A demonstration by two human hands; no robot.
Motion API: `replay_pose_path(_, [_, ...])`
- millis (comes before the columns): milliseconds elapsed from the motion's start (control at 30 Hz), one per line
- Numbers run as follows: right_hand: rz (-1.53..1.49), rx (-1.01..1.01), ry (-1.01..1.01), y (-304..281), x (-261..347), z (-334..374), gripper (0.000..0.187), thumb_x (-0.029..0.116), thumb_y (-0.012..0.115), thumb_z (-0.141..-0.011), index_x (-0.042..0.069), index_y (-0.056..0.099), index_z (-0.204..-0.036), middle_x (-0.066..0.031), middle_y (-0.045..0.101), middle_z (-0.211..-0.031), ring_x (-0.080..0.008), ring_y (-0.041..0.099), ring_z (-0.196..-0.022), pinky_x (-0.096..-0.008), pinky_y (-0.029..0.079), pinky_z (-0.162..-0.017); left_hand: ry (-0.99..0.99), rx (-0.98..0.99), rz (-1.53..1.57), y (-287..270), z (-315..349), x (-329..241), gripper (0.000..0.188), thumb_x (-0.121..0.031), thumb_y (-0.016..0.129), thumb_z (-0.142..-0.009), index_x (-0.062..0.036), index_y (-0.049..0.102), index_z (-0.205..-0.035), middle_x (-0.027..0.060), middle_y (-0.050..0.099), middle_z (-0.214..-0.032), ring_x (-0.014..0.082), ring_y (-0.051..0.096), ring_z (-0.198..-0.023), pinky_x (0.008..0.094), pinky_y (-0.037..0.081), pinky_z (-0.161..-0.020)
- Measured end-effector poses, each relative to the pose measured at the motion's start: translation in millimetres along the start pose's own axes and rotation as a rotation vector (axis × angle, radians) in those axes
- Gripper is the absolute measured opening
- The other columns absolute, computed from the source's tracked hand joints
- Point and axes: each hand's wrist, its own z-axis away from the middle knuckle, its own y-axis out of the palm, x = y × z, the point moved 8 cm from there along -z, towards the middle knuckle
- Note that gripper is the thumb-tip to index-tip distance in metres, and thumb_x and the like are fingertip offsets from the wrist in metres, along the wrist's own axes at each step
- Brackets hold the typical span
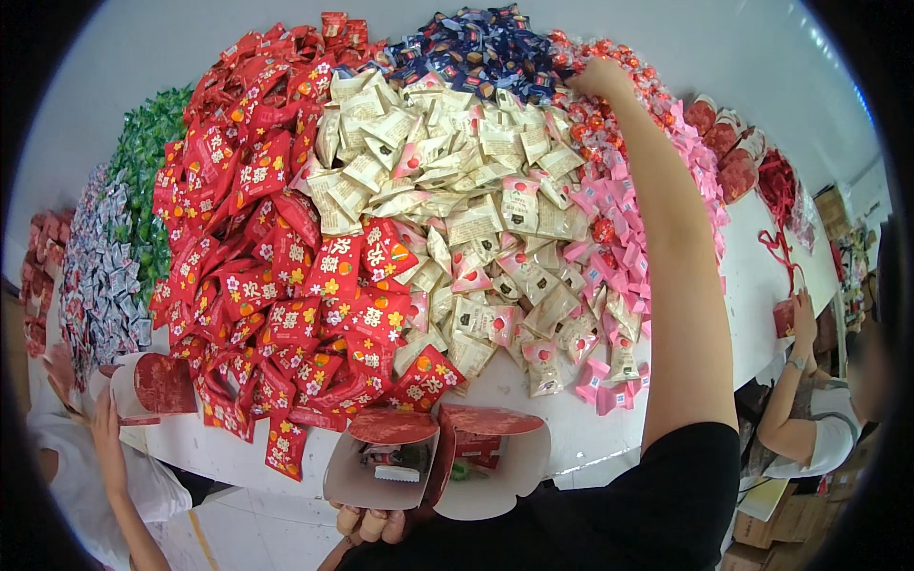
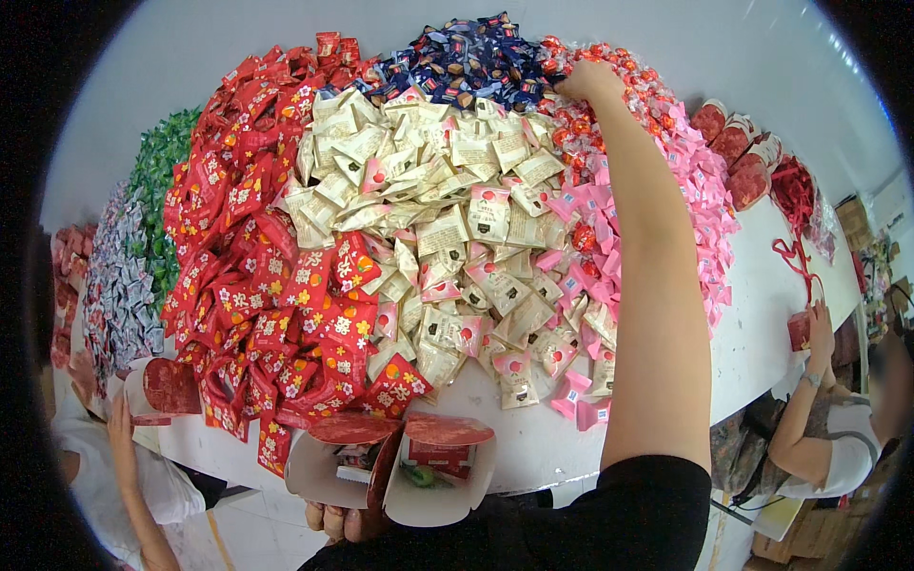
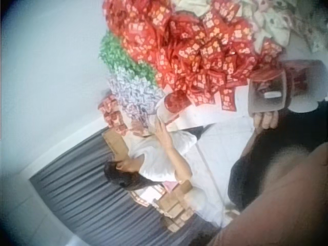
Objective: The person assembles small gift boxes by placing assorted wrapped candies and red packets into open cardboard containers. They then close the boxes and tie them with red ribbons. The process is repeated continuously with multiple boxes.
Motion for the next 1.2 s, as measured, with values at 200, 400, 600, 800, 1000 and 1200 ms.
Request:
replay_pose_path(200, [-0.374, 0.081, -0.499, -53.2, 43.4, 58.8, 0.040, 0.023, 0.067, -0.073, 0.006, 0.065, -0.108, -0.0168, 0.061, -0.107, -0.0280, 0.062, -0.093, -0.0384, 0.050, -0.082, 0.008, -0.007, 0.008, -0.1, 2.2, -0.9, 0.046, -0.044, 0.045, -0.088, -0.0023, 0.046, -0.106, 0.0206, 0.044, -0.112, 0.0387, 0.040, -0.107, 0.0538, 0.035, -0.090])
replay_pose_path(400, [0.022, -0.008, -0.931, -16.5, 90.9, 143.4, 0.042, 0.017, 0.070, -0.072, 0.005, 0.063, -0.112, -0.0140, 0.052, -0.118, -0.0218, 0.060, -0.091, -0.0344, 0.049, -0.079, -0.006, -0.035, 0.086, 5.3, 9.4, -4.8, 0.047, -0.044, 0.045, -0.088, 0.0006, 0.047, -0.103, 0.0214, 0.046, -0.109, 0.0385, 0.042, -0.105, 0.0522, 0.037, -0.089])
replay_pose_path(600, [-0.696, 0.103, -0.633, -67.5, 23.8, 105.4, 0.013, 0.014, 0.060, -0.082, 0.003, 0.063, -0.089, -0.0054, 0.064, -0.075, -0.0092, 0.057, -0.059, -0.0223, 0.046, -0.048, -0.010, -0.086, 0.134, 3.9, 15.9, -13.0, 0.048, -0.043, 0.045, -0.088, 0.0035, 0.048, -0.100, 0.0221, 0.048, -0.106, 0.0383, 0.045, -0.102, 0.0505, 0.039, -0.088])
replay_pose_path(800, [0.009, -0.087, -0.867, -40.6, 72.5, 168.8, 0.028, 0.010, 0.064, -0.074, 0.008, 0.061, -0.101, -0.0084, 0.053, -0.114, -0.0252, 0.060, -0.086, -0.0385, 0.050, -0.073, 0.015, -0.191, 0.177, 4.5, 20.6, -14.5, 0.049, -0.042, 0.044, -0.088, 0.0064, 0.049, -0.098, 0.0228, 0.050, -0.103, 0.0381, 0.047, -0.100, 0.0489, 0.041, -0.087])
replay_pose_path(1000, [0.007, -0.236, -0.846, -20.4, 89.6, 136.9, 0.018, 0.020, 0.064, -0.074, 0.008, 0.059, -0.087, -0.0092, 0.058, -0.094, -0.0261, 0.062, -0.082, -0.0409, 0.052, -0.066, -0.014, -0.118, 0.153, 9.3, -5.3, -22.5, 0.049, -0.041, 0.045, -0.087, 0.0054, 0.049, -0.102, 0.0225, 0.049, -0.107, 0.0380, 0.046, -0.103, 0.0496, 0.041, -0.089])
replay_pose_path(1200, [-1.480, 0.169, -0.352, -97.9, -4.0, 154.9, 0.025, 0.004, 0.056, -0.080, 0.000, 0.059, -0.105, -0.0090, 0.065, -0.087, -0.0099, 0.058, -0.058, -0.0166, 0.044, -0.043, -0.048, 0.053, 0.152, 7.3, 3.7, -16.3, 0.050, -0.041, 0.046, -0.087, 0.0051, 0.047, -0.106, 0.0229, 0.048, -0.111, 0.0377, 0.045, -0.107, 0.0507, 0.040, -0.091])
